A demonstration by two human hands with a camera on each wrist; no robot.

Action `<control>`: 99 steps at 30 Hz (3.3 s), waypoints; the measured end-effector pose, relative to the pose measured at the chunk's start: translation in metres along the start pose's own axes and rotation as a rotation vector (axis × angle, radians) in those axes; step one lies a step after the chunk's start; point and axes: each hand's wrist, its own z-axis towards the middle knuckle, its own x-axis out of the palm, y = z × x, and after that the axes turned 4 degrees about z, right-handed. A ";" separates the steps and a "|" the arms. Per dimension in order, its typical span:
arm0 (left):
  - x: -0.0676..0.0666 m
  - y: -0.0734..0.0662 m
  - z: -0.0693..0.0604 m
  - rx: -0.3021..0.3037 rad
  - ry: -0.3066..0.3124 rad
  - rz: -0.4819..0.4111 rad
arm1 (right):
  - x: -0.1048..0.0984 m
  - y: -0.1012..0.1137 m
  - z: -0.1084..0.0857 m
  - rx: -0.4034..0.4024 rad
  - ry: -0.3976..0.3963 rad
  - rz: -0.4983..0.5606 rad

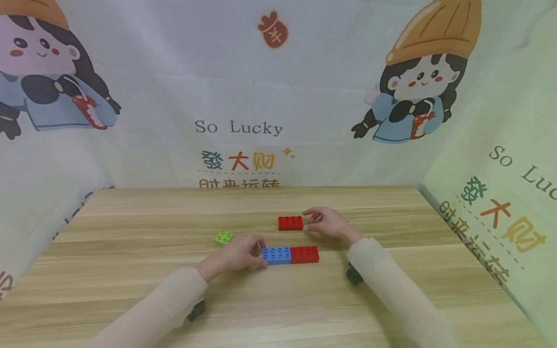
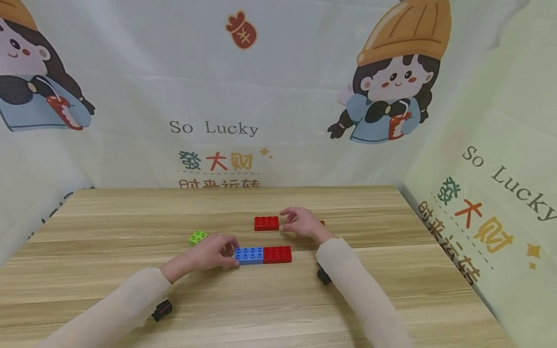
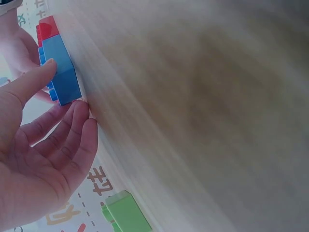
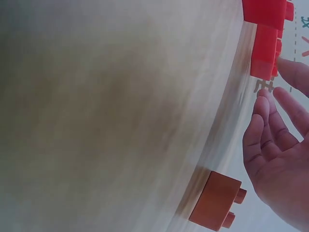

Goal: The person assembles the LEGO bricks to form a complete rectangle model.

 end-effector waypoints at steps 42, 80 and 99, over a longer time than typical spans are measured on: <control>0.000 0.002 0.001 0.031 -0.010 0.016 | 0.010 0.006 0.009 0.090 0.017 -0.099; -0.001 0.002 0.001 0.048 -0.017 0.010 | -0.011 0.000 -0.022 -0.068 0.025 -0.039; 0.000 0.004 0.001 0.035 -0.014 0.002 | -0.016 0.004 -0.044 -0.177 0.083 -0.042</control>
